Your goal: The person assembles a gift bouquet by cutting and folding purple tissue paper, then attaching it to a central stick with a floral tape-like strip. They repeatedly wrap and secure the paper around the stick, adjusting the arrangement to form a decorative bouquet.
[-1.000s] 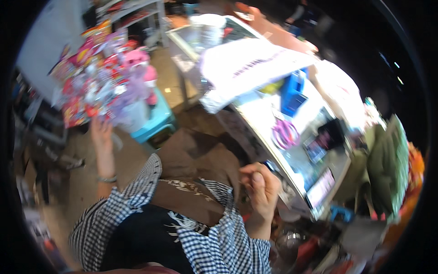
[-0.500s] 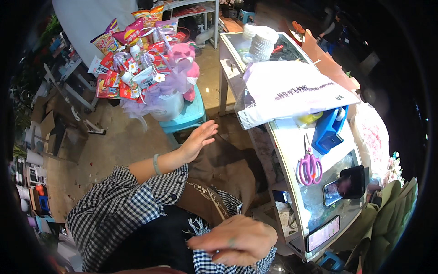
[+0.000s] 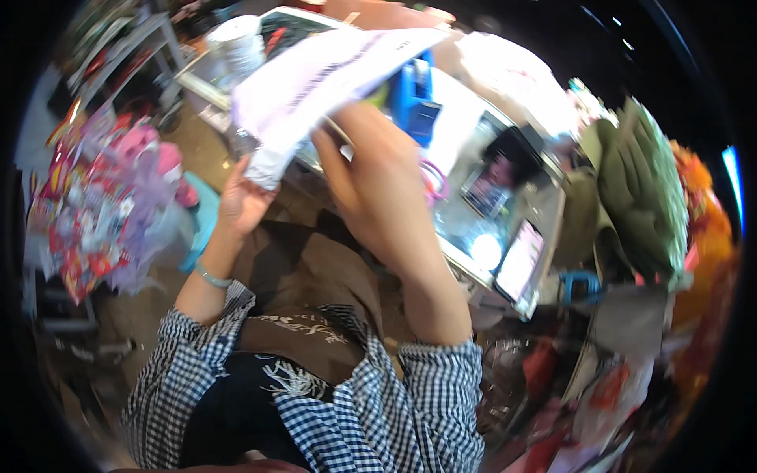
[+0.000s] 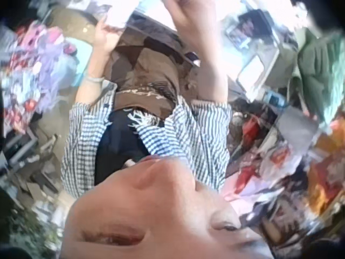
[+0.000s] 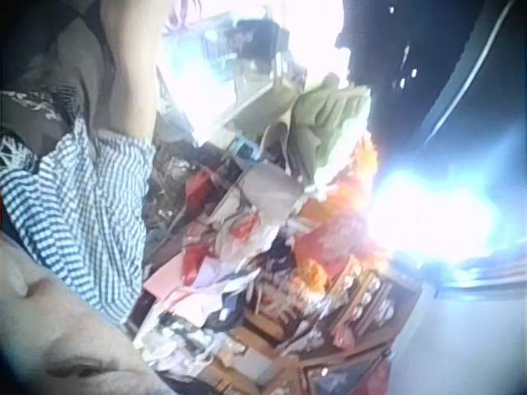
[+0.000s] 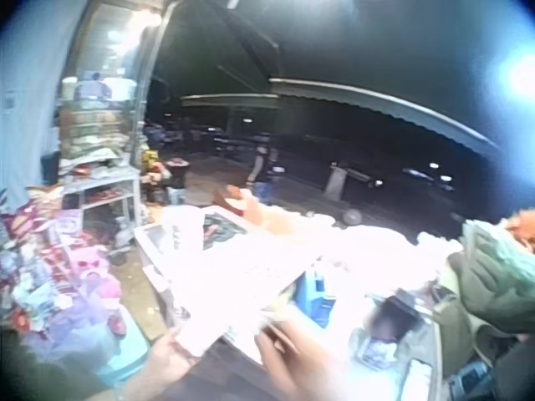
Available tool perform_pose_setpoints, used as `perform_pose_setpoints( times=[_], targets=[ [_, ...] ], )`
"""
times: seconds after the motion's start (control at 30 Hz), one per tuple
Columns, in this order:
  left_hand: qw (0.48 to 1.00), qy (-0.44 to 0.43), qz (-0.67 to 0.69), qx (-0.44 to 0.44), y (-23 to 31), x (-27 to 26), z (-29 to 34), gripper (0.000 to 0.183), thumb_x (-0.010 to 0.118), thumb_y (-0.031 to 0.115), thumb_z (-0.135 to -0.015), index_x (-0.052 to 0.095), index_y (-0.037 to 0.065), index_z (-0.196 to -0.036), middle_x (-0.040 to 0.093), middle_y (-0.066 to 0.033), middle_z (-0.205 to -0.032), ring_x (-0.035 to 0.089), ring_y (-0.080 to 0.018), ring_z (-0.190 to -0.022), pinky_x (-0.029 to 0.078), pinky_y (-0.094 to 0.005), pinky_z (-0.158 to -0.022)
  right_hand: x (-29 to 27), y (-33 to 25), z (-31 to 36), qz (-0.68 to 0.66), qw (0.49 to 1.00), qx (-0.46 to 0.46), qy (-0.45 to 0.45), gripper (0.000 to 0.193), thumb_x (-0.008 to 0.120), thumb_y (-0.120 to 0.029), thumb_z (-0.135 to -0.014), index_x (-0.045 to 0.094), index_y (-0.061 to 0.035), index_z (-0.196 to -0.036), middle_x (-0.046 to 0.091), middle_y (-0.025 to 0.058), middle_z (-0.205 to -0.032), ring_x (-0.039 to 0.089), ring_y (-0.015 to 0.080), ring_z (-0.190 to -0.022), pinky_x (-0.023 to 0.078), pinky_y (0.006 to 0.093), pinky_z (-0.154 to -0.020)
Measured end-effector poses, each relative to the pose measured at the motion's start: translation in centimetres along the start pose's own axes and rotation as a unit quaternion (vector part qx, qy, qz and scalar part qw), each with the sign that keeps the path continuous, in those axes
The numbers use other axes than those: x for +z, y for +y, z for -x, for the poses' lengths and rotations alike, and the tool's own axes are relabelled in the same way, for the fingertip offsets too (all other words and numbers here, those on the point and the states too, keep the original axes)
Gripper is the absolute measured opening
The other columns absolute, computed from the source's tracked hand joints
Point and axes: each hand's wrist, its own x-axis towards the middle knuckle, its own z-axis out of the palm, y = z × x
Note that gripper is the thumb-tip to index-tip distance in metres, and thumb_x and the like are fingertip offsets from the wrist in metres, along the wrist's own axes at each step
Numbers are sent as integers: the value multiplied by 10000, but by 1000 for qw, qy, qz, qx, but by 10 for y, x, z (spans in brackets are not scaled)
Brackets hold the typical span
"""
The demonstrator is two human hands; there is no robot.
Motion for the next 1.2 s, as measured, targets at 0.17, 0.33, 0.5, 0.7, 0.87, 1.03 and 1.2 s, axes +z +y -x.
perform_pose_setpoints(
  times=[0.17, 0.33, 0.5, 0.7, 0.87, 1.03, 1.2],
  targets=[
    [1000, -22, 12, -8, 6, -16, -18, 292, 488, 219, -970, 525, 37, -1195, 610, -83, -1154, 589, -204, -1036, 482, -326, -870, 66, 58, -50, 219, 974, -15, -55, 94, 585, -44, -743, 632, 14, -800, 622, 207, -883, 644, 361, -806, 516, 429, -693],
    [996, -35, -80, 31, 21, -31, -16, 314, 475, 291, -977, 523, 76, -1201, 611, -48, -1146, 599, -181, -1013, 504, -325, -826, 82, 96, -70, 406, 900, -55, -150, 138, 626, -79, -733, 696, -26, -839, 622, 180, -939, 665, 288, -785, 542, 365, -649],
    [994, 10, -94, 57, 17, -22, -6, 364, 427, 333, -992, 488, 88, -1254, 586, -41, -1180, 587, -174, -1030, 500, -319, -820, 82, 123, -65, 422, 881, -84, -196, 130, 634, -87, -728, 695, -42, -834, 618, 160, -932, 662, 274, -798, 543, 359, -669],
    [992, -25, -99, 78, 14, -3, 3, 419, 431, 375, -984, 451, 100, -1300, 540, -39, -1253, 541, -173, -1103, 460, -343, -883, 77, 128, -62, 399, 896, -97, -167, 119, 615, -67, -735, 682, -25, -824, 617, 148, -887, 666, 288, -795, 548, 376, -668],
    [945, -7, -259, 200, 1, 8, 14, 478, 561, 334, -929, 427, 65, -1301, 498, -50, -1261, 475, -173, -1159, 362, -391, -1006, 72, 124, -66, 390, 906, -117, -115, 118, 596, -47, -734, 663, 10, -813, 607, 163, -841, 667, 299, -727, 547, 373, -628],
    [839, -21, -417, 349, -5, 12, 13, 551, 620, 225, -905, 370, 0, -1341, 450, -90, -1318, 438, -164, -1197, 298, -334, -1044, 71, 119, -68, 373, 914, -142, -64, 84, 583, -35, -731, 631, 18, -775, 597, 156, -809, 663, 295, -698, 542, 371, -602],
    [781, 5, -462, 420, 2, 11, 11, 509, 611, 205, -913, 418, -35, -1318, 498, -107, -1290, 461, -189, -1178, 319, -326, -1021, 66, 111, -68, 370, 915, -154, -50, 74, 581, -30, -725, 614, 8, -778, 588, 148, -815, 660, 289, -691, 537, 365, -582]
  ],
)
